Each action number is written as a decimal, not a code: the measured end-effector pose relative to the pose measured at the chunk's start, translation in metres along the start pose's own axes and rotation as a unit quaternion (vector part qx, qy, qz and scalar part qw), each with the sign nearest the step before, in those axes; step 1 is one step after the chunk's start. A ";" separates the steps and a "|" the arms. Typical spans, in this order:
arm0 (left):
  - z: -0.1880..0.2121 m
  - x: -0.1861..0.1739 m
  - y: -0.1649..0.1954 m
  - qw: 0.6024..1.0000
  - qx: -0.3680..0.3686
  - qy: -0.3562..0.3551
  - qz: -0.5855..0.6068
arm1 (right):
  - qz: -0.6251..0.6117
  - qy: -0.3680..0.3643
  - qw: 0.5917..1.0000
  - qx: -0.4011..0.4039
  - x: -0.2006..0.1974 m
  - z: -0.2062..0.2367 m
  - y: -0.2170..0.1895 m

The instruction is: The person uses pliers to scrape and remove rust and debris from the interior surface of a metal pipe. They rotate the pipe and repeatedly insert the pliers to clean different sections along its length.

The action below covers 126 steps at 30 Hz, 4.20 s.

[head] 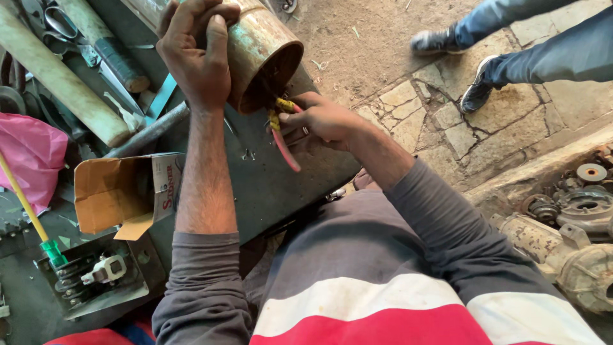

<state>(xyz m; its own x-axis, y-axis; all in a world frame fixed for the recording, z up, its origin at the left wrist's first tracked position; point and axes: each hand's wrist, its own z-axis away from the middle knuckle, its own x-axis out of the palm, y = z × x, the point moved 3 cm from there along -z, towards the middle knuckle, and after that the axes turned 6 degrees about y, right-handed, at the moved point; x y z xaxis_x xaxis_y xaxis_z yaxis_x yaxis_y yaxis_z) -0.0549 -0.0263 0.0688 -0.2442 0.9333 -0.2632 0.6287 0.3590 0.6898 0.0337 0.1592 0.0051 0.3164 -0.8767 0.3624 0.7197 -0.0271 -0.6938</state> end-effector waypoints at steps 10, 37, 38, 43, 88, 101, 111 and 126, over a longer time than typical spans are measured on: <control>-0.002 0.003 -0.001 0.990 -0.112 0.018 0.088 | -0.104 0.021 0.993 -0.061 -0.002 -0.014 0.023; 0.003 0.003 -0.012 0.995 -0.012 0.008 0.098 | -0.171 0.005 0.985 -0.024 0.006 -0.008 0.011; 0.003 0.002 -0.012 0.995 -0.013 0.009 0.103 | -0.160 0.013 0.986 -0.032 0.005 -0.011 0.015; 0.005 0.002 -0.010 0.995 -0.022 0.010 0.095 | -0.207 0.026 0.977 -0.048 0.014 -0.023 0.029; -0.001 -0.001 0.003 0.999 -0.038 -0.009 -0.028 | -0.081 0.230 0.966 -0.084 -0.073 0.119 0.073; -0.003 0.005 0.011 0.997 -0.055 0.004 -0.055 | 0.173 -0.014 0.974 -0.149 -0.029 0.082 0.011; -0.003 0.004 0.014 0.998 -0.048 0.013 -0.048 | 0.387 0.001 0.916 -0.108 -0.013 0.018 -0.037; 0.002 0.004 0.007 0.998 -0.063 0.013 -0.015 | 0.303 0.111 0.943 -0.076 -0.002 -0.030 -0.038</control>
<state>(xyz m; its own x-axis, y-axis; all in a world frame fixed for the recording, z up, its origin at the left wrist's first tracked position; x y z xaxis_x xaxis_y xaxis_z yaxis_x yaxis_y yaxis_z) -0.0494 -0.0202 0.0712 -0.2811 0.9216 -0.2678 0.5237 0.3811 0.7619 -0.0125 0.1476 0.0119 0.4915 -0.8318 -0.2578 0.3453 0.4579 -0.8192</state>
